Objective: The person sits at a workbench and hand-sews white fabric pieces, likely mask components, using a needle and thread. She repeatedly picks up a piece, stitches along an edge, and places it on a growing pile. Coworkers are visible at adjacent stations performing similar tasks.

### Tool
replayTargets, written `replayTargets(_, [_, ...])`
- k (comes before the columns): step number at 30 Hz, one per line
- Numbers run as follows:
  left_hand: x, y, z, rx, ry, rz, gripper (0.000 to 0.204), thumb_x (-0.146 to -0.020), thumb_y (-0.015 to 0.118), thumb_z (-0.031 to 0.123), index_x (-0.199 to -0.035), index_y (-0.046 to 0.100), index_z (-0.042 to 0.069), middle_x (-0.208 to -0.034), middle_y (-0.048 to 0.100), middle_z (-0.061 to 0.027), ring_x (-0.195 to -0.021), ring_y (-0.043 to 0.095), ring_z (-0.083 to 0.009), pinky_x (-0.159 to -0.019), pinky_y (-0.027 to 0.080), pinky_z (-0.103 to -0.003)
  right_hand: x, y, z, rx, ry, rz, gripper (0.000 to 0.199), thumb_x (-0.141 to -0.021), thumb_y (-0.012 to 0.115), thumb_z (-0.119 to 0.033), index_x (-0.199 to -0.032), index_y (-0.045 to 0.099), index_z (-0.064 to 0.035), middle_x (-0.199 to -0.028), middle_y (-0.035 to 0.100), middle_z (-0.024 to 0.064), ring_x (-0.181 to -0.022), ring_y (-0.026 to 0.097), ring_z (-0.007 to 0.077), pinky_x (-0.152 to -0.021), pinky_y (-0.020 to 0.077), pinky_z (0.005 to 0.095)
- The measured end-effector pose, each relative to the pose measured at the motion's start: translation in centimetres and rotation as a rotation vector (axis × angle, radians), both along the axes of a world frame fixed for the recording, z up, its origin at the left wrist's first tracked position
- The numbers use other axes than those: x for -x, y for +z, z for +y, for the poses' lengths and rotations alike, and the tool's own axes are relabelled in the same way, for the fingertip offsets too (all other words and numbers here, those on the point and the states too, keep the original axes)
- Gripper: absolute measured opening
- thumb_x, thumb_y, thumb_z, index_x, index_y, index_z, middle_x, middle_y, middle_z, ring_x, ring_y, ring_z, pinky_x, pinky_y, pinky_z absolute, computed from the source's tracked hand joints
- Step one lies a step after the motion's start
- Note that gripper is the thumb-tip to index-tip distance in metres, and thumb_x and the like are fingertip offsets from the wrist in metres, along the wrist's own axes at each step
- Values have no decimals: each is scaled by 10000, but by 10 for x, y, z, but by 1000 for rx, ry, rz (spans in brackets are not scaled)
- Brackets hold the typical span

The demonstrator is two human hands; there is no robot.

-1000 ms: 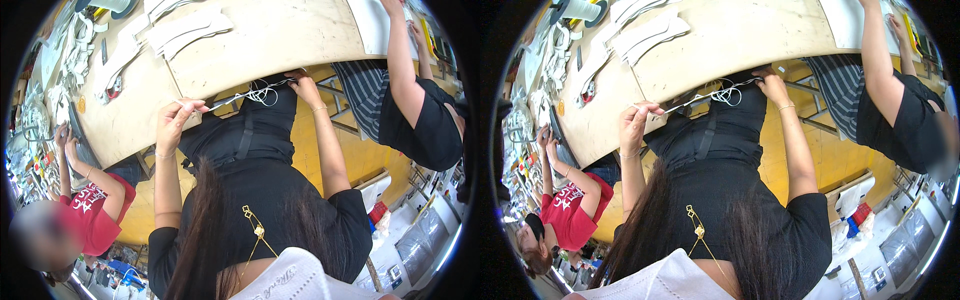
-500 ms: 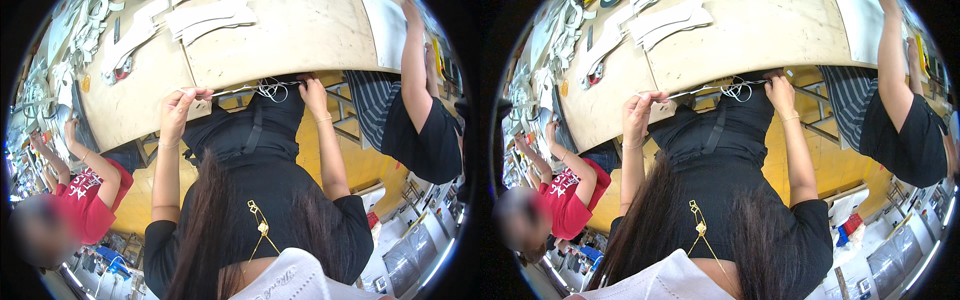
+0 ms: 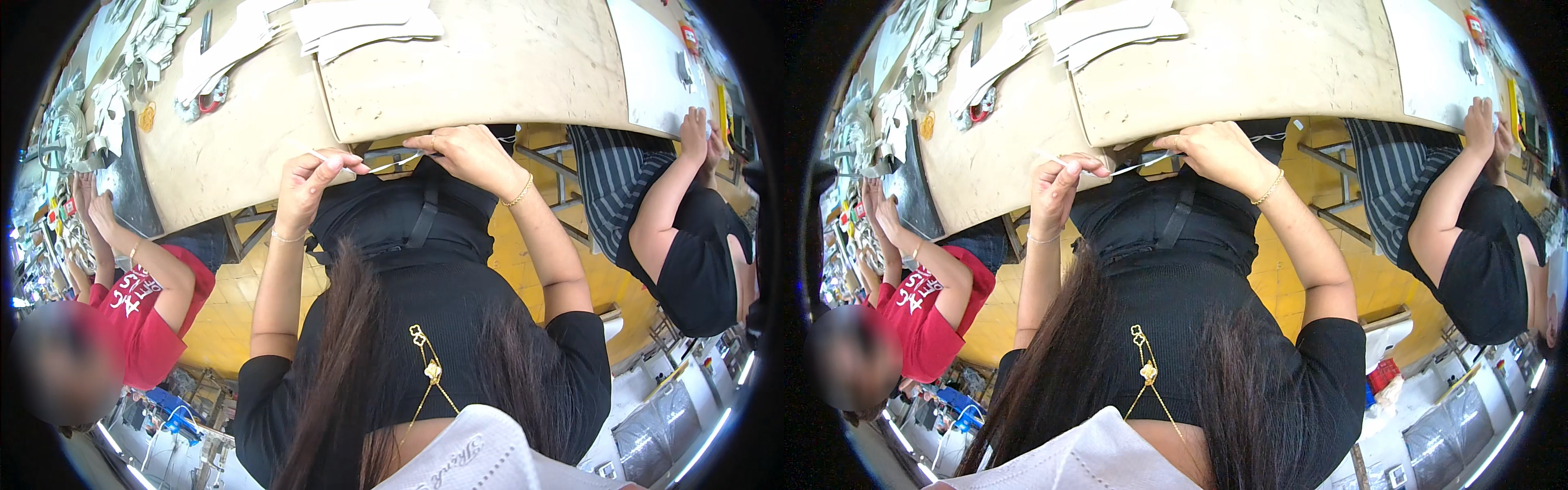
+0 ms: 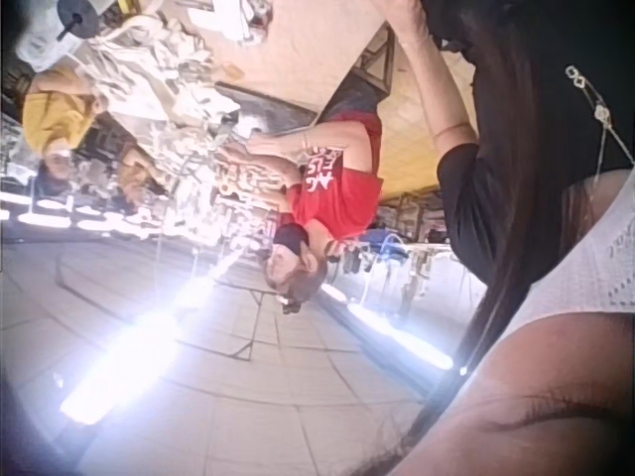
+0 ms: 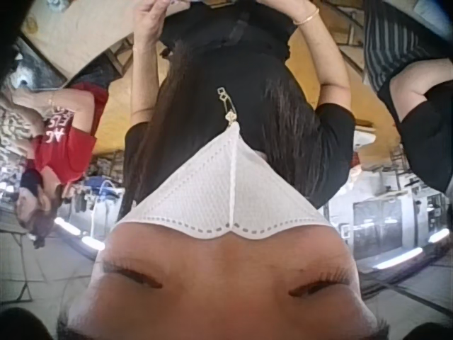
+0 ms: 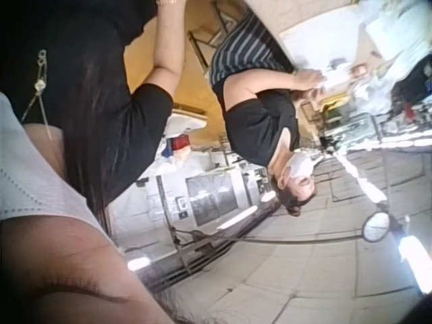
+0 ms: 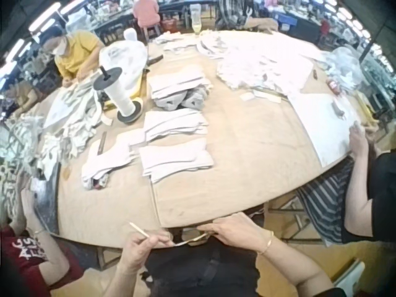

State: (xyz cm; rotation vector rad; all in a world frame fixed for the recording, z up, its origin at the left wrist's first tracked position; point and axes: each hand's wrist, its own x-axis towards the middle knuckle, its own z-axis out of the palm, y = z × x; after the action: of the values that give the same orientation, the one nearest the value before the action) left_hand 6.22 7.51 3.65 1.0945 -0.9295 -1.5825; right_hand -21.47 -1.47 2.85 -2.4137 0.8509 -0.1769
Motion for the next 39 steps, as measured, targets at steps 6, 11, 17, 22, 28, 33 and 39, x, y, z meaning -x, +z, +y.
replayTargets(6, [1,2,3,-18,21,-1,282,-1000,626,214,-1021,744,-42,-966,751,-180,-942,716,-240,-914,534,-365,5,10,-1,-101,-74,9,201,-835,725,-138,-1034,745,-135,-898,747,70,-838,717,261,-728,557,394])
replayTargets(11, [0,-4,-1,-32,234,276,280,-1013,595,212,-1016,723,-37,-998,738,-178,-950,695,-255,-867,535,-381,36,33,12,-337,-376,-232,107,-878,722,-117,-952,712,-41,-765,703,37,-615,596,128,-586,463,273])
replayTargets(17, [-53,6,-17,-77,432,745,254,-1018,570,213,-1054,700,-2,-1021,714,-140,-938,634,-217,-810,481,-345,117,56,43,-756,-480,-1073,91,-885,706,-120,-882,646,-51,-690,543,6,-496,420,56,-482,354,222])
replayTargets(22, [-104,33,-34,59,509,578,235,-1023,573,248,-1046,692,47,-971,720,-72,-667,533,-138,-694,407,-297,186,41,96,-1028,-656,-1822,42,-964,560,-81,-998,549,-60,-618,467,1,-438,362,65,-437,291,238])
replayTargets(28, [-165,71,-59,179,527,511,231,-1030,566,252,-1077,668,49,-964,720,-42,-649,526,-109,-646,387,-290,259,-14,212,-755,-1312,-2226,145,-979,561,-118,-850,551,-53,-608,458,-3,-420,332,87,-425,285,255])
replayTargets(33, [-232,83,-104,184,404,350,240,-1025,577,213,-1176,621,31,-994,719,-41,-658,525,-120,-679,412,-292,334,-62,327,-417,-2008,-2016,167,-971,551,-118,-811,522,-77,-599,435,-21,-406,307,84,-410,273,256])
replayTargets(39, [-333,90,-214,40,235,532,289,-1045,512,146,-1249,548,-55,-1068,709,-139,-884,663,-207,-719,481,-333,416,-81,447,-42,-2504,-1827,161,-940,581,-110,-810,486,-119,-554,315,-43,-430,283,84,-414,257,241])
